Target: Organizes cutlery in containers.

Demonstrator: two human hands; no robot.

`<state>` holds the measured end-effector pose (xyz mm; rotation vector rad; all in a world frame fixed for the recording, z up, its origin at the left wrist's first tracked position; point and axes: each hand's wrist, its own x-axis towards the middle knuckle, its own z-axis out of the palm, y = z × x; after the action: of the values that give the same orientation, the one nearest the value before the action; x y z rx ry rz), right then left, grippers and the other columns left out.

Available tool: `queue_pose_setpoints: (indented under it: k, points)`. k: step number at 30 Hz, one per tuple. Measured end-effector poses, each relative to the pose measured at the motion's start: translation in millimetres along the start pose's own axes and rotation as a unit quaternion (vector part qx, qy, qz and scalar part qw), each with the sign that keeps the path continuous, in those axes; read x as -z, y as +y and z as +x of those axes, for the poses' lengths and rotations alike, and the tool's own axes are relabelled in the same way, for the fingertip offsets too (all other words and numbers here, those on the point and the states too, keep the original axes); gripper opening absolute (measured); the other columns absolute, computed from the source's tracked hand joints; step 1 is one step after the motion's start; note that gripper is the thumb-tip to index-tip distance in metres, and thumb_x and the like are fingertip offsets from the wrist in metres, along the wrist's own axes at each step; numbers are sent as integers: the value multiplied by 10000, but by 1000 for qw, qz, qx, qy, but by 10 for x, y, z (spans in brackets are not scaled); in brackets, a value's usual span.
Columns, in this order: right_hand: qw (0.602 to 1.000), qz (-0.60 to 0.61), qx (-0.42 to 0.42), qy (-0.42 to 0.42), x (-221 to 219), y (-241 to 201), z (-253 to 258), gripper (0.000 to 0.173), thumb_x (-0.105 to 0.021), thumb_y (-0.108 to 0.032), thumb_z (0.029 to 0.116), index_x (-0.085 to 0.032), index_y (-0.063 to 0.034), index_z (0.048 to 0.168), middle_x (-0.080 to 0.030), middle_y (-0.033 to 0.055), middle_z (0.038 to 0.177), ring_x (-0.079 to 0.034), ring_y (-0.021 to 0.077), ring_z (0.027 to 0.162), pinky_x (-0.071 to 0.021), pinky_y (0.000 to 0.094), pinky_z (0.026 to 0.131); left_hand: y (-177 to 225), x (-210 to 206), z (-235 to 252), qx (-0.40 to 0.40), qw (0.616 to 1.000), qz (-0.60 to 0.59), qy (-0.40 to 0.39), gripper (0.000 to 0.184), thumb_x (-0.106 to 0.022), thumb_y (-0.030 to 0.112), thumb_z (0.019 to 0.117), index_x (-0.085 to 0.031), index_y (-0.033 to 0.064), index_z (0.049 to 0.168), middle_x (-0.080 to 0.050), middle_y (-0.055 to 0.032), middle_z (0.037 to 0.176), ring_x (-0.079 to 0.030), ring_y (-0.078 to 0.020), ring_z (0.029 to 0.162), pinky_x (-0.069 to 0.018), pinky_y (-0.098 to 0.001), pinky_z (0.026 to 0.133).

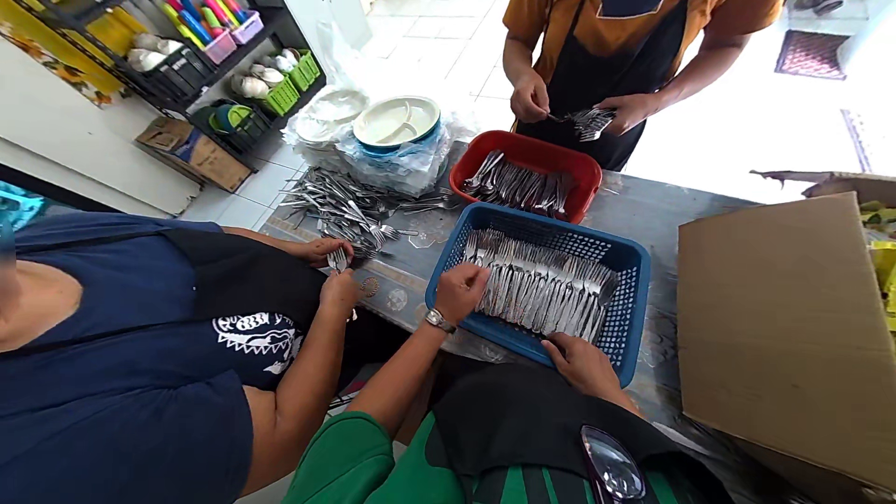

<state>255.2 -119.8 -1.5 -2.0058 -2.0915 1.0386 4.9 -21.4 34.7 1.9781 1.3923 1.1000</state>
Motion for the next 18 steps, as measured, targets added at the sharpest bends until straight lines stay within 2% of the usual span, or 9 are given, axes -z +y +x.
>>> queue_pose_setpoints:
  k: [3,6,8,10,12,15,18]
  points:
    - [996,1,47,77,-103,4,27,405,-522,-350,1071,-733,-21,1177,-748,228,1047,-718,438,1026,-543,637,866,-233,262,333,58,995,-8,77,270,-537,128,1052,-696,-74,1134,-719,-211,1043,-721,-259,892,-603,-430,833]
    - [986,-14,85,146,-199,24,26,373,-547,-309,1043,-755,-3,1090,-753,228,955,-738,448,927,-570,635,774,-538,371,638,128,988,17,83,320,-512,121,1071,-625,-65,1305,-684,-250,1214,-706,-311,1054,-570,-447,936]
    - [979,-24,98,180,-246,46,29,365,-551,-301,1025,-764,-5,1046,-755,211,908,-746,435,877,-581,620,728,-822,365,830,178,982,54,32,371,-531,108,1056,-574,-68,1381,-645,-261,1322,-661,-344,1197,-521,-463,1041]
    - [975,-26,96,196,-268,55,34,373,-549,-308,1012,-772,-9,1039,-763,194,905,-753,418,863,-588,608,712,-1123,332,1014,208,971,110,-53,474,-565,115,1036,-488,-62,1469,-563,-278,1439,-554,-390,1347,-424,-507,1150]
    - [974,-25,82,207,-273,42,42,369,-557,-312,992,-776,-16,1024,-765,181,894,-756,403,848,-590,599,699,-1406,268,1219,218,951,173,-132,618,-621,111,996,-382,-58,1540,-455,-292,1536,-440,-428,1443,-348,-549,1203]
    - [973,-35,59,219,-286,27,30,377,-564,-331,972,-775,-19,986,-757,177,859,-756,389,807,-592,579,658,-1720,156,1535,206,923,260,-196,743,-675,13,924,-312,-81,1565,-310,-296,1628,-317,-463,1508,-314,-593,1208]
    - [968,-47,53,241,-307,28,32,405,-542,-358,955,-779,-30,942,-749,152,809,-752,359,753,-589,537,610,-1997,98,1831,174,904,329,-211,738,-636,-94,893,-323,-79,1561,-332,-279,1624,-322,-452,1509,-282,-574,1226]
